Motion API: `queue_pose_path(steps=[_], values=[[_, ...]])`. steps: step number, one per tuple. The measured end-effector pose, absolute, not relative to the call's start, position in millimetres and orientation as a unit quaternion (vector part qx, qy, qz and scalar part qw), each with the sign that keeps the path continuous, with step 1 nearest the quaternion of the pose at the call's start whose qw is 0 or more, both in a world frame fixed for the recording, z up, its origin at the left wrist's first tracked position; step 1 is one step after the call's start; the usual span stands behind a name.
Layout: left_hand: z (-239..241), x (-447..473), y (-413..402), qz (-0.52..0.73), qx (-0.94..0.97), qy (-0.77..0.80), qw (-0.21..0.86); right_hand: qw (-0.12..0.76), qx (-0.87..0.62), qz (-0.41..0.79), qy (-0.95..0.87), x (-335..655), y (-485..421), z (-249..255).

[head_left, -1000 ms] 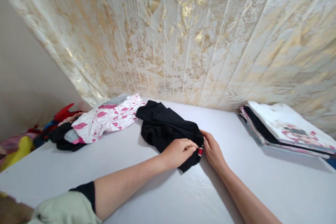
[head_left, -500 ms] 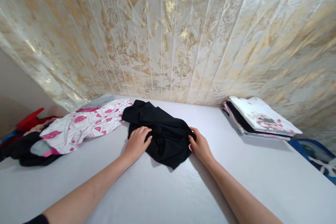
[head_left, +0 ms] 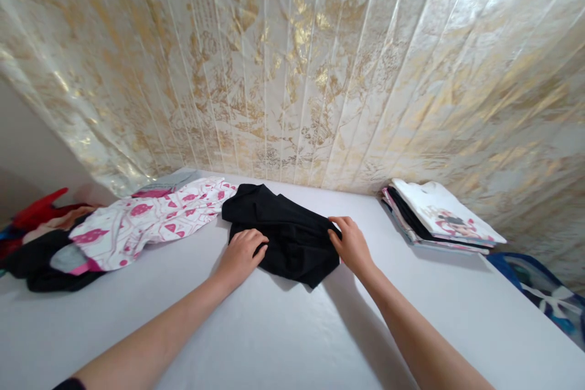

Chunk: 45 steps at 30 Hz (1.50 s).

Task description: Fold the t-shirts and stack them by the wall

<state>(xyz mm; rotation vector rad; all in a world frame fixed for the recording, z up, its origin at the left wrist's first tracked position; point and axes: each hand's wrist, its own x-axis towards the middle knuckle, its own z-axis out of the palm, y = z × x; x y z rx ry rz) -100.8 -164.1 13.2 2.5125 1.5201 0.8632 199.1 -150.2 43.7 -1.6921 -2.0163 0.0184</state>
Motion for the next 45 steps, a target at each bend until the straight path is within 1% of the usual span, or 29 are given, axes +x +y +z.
queue_pose_path(steps=[3, 5, 7, 8, 11, 12, 13, 15, 19, 21, 24, 26, 28, 29, 31, 33, 35, 40, 42, 43, 45], values=[[12, -102, -163, 0.279, 0.824, 0.492, 0.041, 0.183, -0.576, -0.012, -0.796, 162, -140, 55], [10, -103, -162, 0.279, 0.825, 0.489, 0.044, 0.13, -0.572, -0.038, -0.809, 140, -130, 59], [8, -105, -161, 0.281, 0.825, 0.488, 0.047, 0.109, -0.59, -0.054, -0.798, 130, -119, 63], [7, -106, -161, 0.283, 0.824, 0.488, 0.048, 0.118, -0.611, -0.053, -0.781, 133, -112, 67], [4, -108, -160, 0.292, 0.823, 0.485, 0.052, 0.184, -0.718, -0.023, -0.671, 171, -96, 78], [4, -108, -159, 0.294, 0.823, 0.483, 0.054, 0.193, -0.758, -0.014, -0.623, 192, -93, 81], [3, -108, -159, 0.296, 0.823, 0.482, 0.056, 0.191, -0.794, -0.006, -0.577, 214, -92, 82], [3, -108, -159, 0.299, 0.824, 0.478, 0.062, 0.144, -0.834, 0.03, -0.531, 258, -99, 80], [4, -108, -159, 0.313, 0.826, 0.464, 0.072, 0.092, -0.846, 0.066, -0.521, 309, -132, 61], [7, -108, -160, 0.324, 0.824, 0.458, 0.077, 0.1, -0.836, 0.056, -0.537, 310, -148, 55], [11, -106, -163, 0.327, 0.823, 0.458, 0.077, 0.162, -0.761, 0.042, -0.626, 282, -167, 57], [14, -106, -166, 0.316, 0.823, 0.467, 0.067, 0.193, -0.684, 0.068, -0.7, 249, -179, 63], [15, -108, -168, 0.309, 0.815, 0.489, 0.048, 0.198, -0.621, 0.11, -0.751, 211, -193, 68], [16, -110, -168, 0.307, 0.806, 0.504, 0.037, 0.191, -0.594, 0.127, -0.771, 192, -200, 70], [16, -114, -167, 0.296, 0.786, 0.543, 0.018, 0.147, -0.548, 0.141, -0.811, 160, -213, 70], [15, -119, -165, 0.273, 0.769, 0.579, 0.012, 0.091, -0.544, 0.124, -0.825, 141, -221, 69], [16, -123, -165, 0.246, 0.755, 0.607, 0.011, 0.056, -0.564, 0.106, -0.817, 137, -222, 67], [18, -132, -163, 0.195, 0.723, 0.663, 0.003, 0.072, -0.629, 0.103, -0.767, 166, -227, 69], [16, -137, -158, 0.196, 0.716, 0.67, 0.024, 0.065, -0.636, 0.144, -0.755, 174, -241, 74], [15, -140, -154, 0.208, 0.711, 0.67, 0.039, 0.061, -0.622, 0.188, -0.757, 174, -250, 78], [14, -145, -143, 0.251, 0.696, 0.669, 0.074, 0.048, -0.549, 0.328, -0.767, 170, -266, 87]])
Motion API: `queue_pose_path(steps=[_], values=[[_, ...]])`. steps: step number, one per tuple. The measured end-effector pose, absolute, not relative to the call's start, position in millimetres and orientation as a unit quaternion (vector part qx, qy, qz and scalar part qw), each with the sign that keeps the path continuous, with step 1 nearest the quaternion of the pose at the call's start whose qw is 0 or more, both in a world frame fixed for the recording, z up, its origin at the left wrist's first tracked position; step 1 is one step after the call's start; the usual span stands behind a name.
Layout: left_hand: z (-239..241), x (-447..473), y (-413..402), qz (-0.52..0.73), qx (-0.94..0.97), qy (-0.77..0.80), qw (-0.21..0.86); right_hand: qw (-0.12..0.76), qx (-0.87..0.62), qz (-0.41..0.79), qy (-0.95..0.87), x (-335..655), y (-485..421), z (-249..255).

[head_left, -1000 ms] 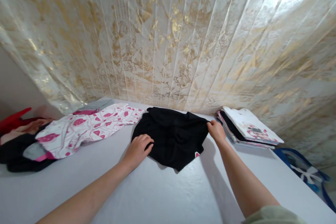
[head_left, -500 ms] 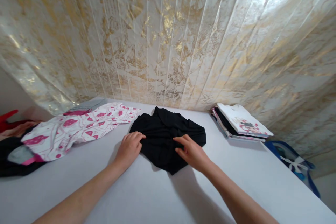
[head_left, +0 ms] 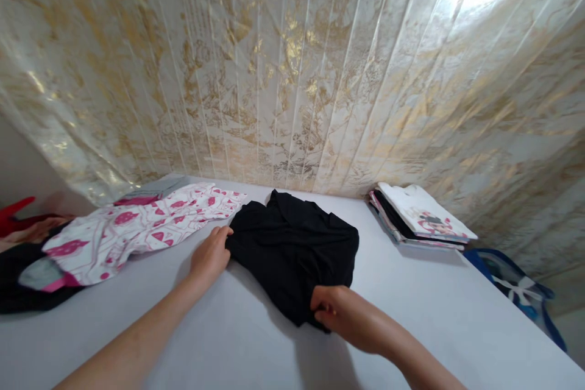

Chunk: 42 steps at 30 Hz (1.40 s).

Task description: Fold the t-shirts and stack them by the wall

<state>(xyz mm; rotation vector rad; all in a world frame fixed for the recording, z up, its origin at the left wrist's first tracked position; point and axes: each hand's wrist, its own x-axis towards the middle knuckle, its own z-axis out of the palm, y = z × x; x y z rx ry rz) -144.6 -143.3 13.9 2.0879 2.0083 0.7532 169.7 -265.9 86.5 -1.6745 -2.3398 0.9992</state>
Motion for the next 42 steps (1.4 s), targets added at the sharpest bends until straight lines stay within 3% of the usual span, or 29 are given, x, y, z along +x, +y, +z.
queue_pose_path(steps=[3, 5, 7, 10, 15, 21, 27, 30, 33, 37, 42], values=[[19, -148, -125, 0.309, 0.647, 0.679, 0.155, 0.06, -0.433, 0.468, -0.768, 161, -270, 97], [26, -147, -119, 0.323, 0.592, 0.699, 0.238, 0.123, -0.471, 0.386, -0.784, 164, -254, 97], [33, -144, -119, 0.322, 0.534, 0.715, 0.315, 0.171, -0.568, 0.196, -0.781, 176, -229, 91], [40, -141, -133, 0.285, 0.502, 0.719, 0.388, 0.081, -0.66, 0.038, -0.746, 201, -195, 74], [46, -137, -149, 0.3, 0.514, 0.631, 0.498, 0.011, -0.688, -0.005, -0.726, 213, -186, 56], [59, -87, -92, 0.317, 0.636, 0.611, 0.348, -0.043, -0.692, 0.073, -0.717, 149, -238, 65], [71, 13, -60, 0.305, 0.787, 0.471, 0.258, 0.135, -0.47, 0.28, -0.826, 109, -274, 91], [70, 3, -65, 0.278, 0.807, 0.478, 0.206, 0.203, -0.572, 0.185, -0.773, 149, -254, 91], [63, -47, -68, 0.242, 0.778, 0.556, 0.163, 0.164, -0.672, 0.06, -0.72, 203, -226, 76], [50, -106, -62, 0.212, 0.717, 0.65, 0.134, 0.162, -0.68, 0.008, -0.715, 241, -186, 57], [38, -112, -42, 0.204, 0.681, 0.683, 0.169, 0.138, -0.688, -0.014, -0.713, 235, -123, 57]])
